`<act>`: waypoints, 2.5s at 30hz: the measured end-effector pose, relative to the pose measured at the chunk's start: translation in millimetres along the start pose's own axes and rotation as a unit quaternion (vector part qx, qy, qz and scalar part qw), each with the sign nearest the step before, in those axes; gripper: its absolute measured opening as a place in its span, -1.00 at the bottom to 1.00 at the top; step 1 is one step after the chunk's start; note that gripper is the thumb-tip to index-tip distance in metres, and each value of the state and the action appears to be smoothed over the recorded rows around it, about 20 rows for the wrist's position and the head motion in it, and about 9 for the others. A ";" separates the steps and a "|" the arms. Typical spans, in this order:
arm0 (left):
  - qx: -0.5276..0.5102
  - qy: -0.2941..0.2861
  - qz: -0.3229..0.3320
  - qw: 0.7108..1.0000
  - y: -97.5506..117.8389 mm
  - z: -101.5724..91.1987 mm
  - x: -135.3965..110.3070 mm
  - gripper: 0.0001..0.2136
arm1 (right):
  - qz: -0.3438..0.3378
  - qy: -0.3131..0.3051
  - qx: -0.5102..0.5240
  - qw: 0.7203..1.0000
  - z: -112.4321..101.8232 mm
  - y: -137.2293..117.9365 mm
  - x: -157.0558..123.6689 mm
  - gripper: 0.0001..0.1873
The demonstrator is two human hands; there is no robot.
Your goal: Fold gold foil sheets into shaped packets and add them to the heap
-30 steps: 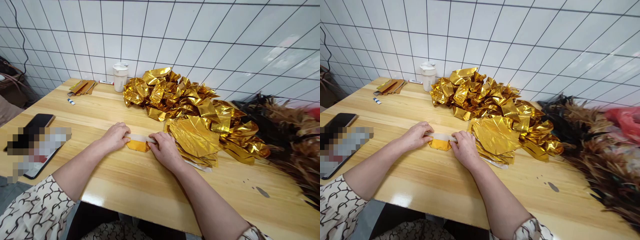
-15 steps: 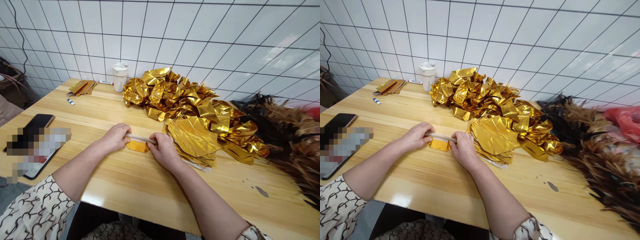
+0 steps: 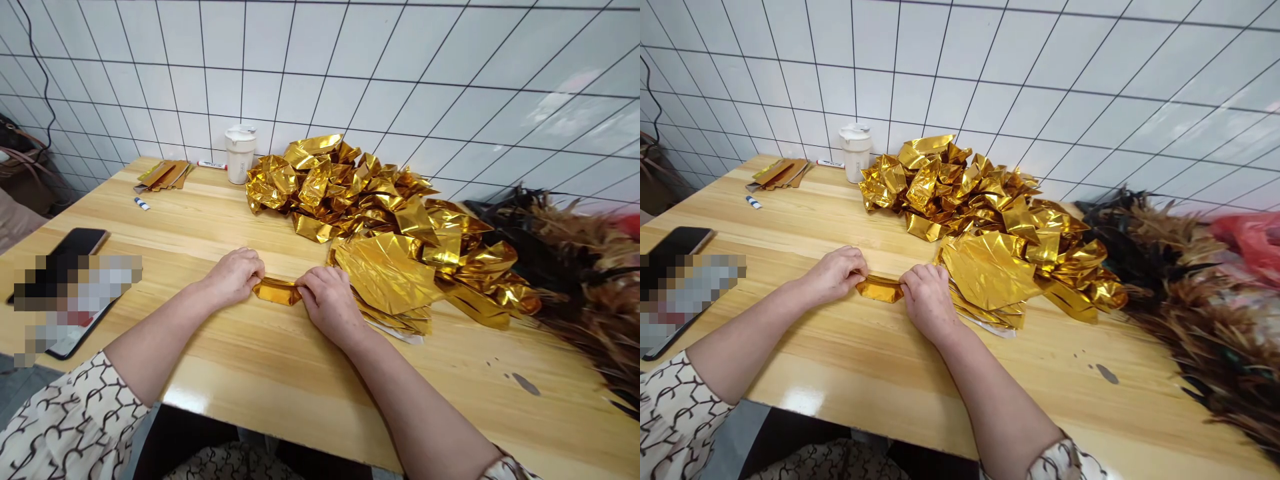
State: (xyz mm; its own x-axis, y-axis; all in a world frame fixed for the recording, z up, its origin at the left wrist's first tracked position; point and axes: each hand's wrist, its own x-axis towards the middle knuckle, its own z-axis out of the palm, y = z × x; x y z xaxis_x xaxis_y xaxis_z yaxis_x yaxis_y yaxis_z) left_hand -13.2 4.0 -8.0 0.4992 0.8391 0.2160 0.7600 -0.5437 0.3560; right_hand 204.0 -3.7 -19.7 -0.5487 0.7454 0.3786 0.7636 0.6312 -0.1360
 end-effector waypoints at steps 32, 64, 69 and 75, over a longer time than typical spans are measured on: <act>0.049 -0.134 0.029 0.989 24.3 -14.4 -5.5 -0.88 | -0.062 -0.071 -0.021 0.995 -14.9 -13.6 -0.9 -0.79; 0.106 -0.123 0.053 0.985 19.7 -21.1 -9.2 -0.76 | -0.104 -0.053 -0.064 0.991 -17.6 -9.3 -2.4 -0.78; 0.087 -0.118 0.051 0.988 16.5 -21.0 -9.2 -0.75 | -0.116 -0.038 -0.102 0.987 -13.8 -10.4 -1.5 -0.71; 0.079 -0.112 0.060 0.989 12.0 -18.3 -9.6 -0.83 | -0.123 -0.032 -0.127 0.984 -9.9 -10.5 -0.4 -0.66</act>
State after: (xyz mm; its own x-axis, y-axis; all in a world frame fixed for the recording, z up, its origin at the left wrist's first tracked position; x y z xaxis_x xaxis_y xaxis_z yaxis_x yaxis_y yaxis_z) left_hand -16.5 -10.3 10.8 0.6563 0.7537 0.0360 0.7359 -0.6499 0.1900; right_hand 199.5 -12.7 -9.4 -0.7415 0.5936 0.3128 0.6611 0.7262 0.1888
